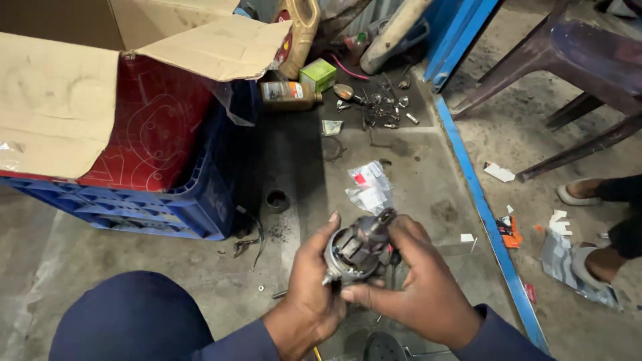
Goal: The person lubricates a cylindrical mechanical part with a grease gun, then uses an Allen key to tighten internal components. They insert a rotor into a stator housing and wipe the exterior with a cloth.
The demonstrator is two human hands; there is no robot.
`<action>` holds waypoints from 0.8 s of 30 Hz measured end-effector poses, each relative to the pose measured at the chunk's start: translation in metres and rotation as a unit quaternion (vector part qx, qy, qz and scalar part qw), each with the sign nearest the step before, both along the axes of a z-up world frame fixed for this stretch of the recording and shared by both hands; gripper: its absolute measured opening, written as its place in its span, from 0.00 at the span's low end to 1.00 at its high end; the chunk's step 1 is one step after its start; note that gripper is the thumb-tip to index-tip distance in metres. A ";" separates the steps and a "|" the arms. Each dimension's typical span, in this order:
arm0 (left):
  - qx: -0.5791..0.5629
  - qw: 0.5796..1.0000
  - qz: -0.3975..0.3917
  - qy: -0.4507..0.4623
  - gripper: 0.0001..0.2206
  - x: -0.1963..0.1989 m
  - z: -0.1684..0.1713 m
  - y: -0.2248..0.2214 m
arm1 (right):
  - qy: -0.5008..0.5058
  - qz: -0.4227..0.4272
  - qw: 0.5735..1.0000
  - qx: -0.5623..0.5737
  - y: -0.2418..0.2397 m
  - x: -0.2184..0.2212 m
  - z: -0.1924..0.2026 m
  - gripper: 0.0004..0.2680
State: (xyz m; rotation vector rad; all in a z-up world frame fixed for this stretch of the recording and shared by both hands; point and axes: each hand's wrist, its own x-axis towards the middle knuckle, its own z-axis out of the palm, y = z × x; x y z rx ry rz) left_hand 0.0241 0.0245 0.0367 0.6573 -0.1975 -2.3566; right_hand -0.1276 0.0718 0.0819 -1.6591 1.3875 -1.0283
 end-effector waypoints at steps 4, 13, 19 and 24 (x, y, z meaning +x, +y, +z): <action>-0.038 0.998 0.032 -0.034 0.25 0.011 -0.007 -0.019 | 0.068 -0.022 0.994 -0.084 0.004 -0.005 0.007 0.31; -0.190 0.953 0.225 0.072 0.18 0.095 0.026 -0.095 | 0.131 0.093 0.986 -0.036 0.012 -0.018 -0.007 0.10; -0.181 0.942 0.263 0.103 0.22 0.111 0.042 -0.098 | 0.304 0.030 0.943 0.134 -0.063 -0.039 -0.144 0.26; -0.179 0.941 0.273 0.093 0.22 0.116 0.027 -0.096 | 0.247 0.003 0.942 0.229 -0.126 -0.030 -0.279 0.30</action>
